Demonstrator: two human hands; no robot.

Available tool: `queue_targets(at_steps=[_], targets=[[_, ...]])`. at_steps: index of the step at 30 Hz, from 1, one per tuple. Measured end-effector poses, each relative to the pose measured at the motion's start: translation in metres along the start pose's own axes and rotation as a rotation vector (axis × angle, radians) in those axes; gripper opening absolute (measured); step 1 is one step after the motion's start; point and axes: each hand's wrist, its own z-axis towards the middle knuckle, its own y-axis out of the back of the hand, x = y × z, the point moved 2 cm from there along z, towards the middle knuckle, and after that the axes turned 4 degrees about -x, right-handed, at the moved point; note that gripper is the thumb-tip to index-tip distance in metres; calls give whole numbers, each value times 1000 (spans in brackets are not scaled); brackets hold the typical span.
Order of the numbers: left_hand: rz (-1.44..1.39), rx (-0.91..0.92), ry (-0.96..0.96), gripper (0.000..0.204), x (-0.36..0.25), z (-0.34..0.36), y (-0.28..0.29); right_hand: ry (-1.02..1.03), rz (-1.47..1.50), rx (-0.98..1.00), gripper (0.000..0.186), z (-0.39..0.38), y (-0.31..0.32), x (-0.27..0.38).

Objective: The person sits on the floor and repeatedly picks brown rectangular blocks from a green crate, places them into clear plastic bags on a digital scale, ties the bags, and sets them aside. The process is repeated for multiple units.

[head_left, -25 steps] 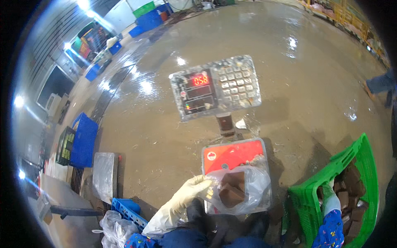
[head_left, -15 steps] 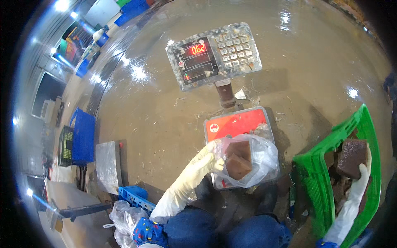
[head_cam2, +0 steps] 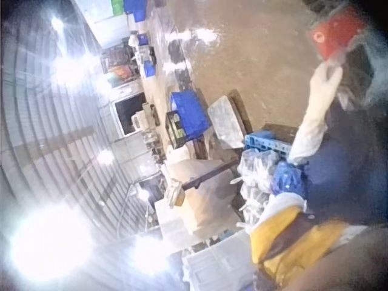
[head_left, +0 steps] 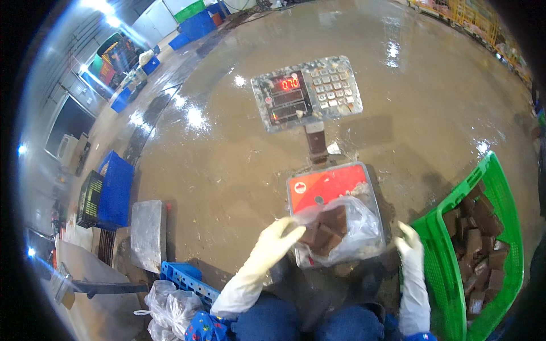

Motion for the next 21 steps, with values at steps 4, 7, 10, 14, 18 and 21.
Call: queue_targets(at_steps=[4, 7, 10, 14, 18, 21], targets=[[660, -413, -235, 50, -17, -13, 44, -143, 155, -309, 41, -33, 63, -68], [676, -527, -269, 62, -8, -26, 51, -197, -66, -329, 43, -70, 55, -132], [594, -471, -209, 72, 3, -34, 47, -184, -210, -250, 47, -81, 30, -120], [522, -419, -182, 75, -2, -30, 43, -206, -239, -181, 49, -73, 22, -96], [522, -403, -181, 77, -6, -29, 40, -182, -232, -214, 47, -70, 24, -92], [519, -344, -169, 79, -6, -28, 38, -175, -276, -201, 47, -73, 30, -97]])
